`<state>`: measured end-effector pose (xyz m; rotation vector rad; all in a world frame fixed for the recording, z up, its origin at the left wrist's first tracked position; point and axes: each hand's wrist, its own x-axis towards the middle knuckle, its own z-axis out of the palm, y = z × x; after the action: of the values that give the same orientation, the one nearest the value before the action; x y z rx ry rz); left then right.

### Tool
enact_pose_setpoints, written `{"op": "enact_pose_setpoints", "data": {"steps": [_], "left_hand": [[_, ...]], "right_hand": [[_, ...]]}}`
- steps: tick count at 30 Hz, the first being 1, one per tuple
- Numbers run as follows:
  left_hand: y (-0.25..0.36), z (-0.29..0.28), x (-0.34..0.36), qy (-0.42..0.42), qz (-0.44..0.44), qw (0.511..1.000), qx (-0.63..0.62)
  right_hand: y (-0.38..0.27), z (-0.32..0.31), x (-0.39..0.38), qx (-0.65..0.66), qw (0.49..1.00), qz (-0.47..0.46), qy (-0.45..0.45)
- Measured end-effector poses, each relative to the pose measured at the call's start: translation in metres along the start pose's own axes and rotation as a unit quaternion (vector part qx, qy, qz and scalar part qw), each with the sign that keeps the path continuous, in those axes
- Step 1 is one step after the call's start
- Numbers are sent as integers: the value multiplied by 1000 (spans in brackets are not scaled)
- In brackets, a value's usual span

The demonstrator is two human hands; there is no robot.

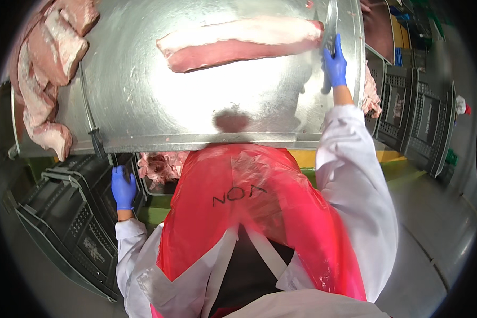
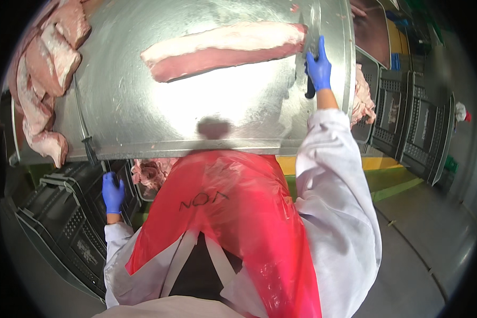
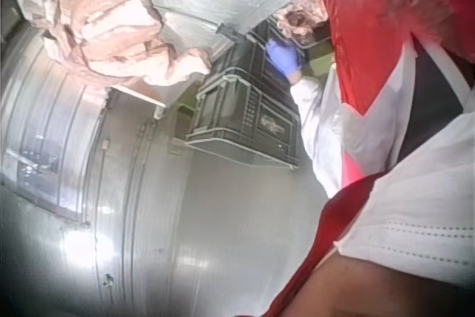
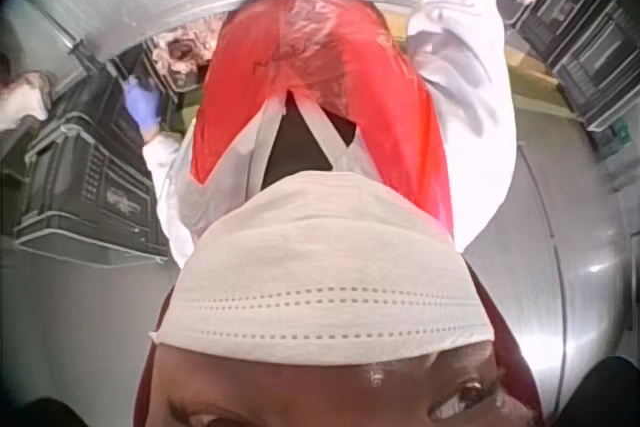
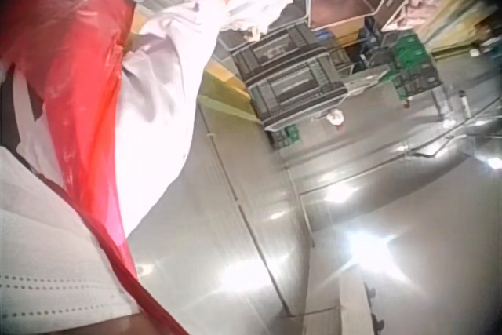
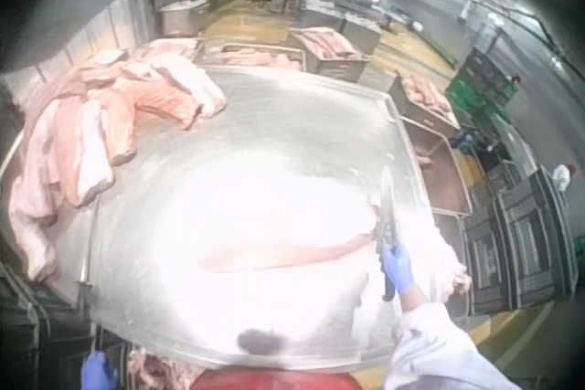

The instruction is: The person uses a knife to trim fat and connective tissue from large cuts of raw meat on a stainless steel table. They repeatedly slice off layers of fat, flip the meat to access different sides, and place the trimmed pieces into a nearby container.

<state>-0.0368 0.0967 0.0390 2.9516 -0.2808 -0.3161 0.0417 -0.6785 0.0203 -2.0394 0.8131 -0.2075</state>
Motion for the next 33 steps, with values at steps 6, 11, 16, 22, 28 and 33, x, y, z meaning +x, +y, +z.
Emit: {"op": "enact_pose_setpoints", "data": {"steps": [6, 11, 16, 22, 28, 33], "left_hand": [[106, -30, 154, 70, 141, 987, -39], [210, -27, 247, 85, 295, 945, -111], [294, 7, 316, 101, 390, 895, -190], [355, 39, 365, 88, 375, 915, -120], [365, 38, 364, 57, 355, 931, -55], [367, 41, 363, 60, 381, 920, -71]], "right_hand": [[6, 6, 49, -22, 1000, -8, 18], [45, 6, 56, 105, 993, -19, 48], [15, 33, -66, 74, 995, 68, -1], [6, 29, -20, 217, 973, 74, -27], [45, 83, -105, 267, 962, 33, 54], [-4, 36, -20, 281, 955, 81, -55]]}}
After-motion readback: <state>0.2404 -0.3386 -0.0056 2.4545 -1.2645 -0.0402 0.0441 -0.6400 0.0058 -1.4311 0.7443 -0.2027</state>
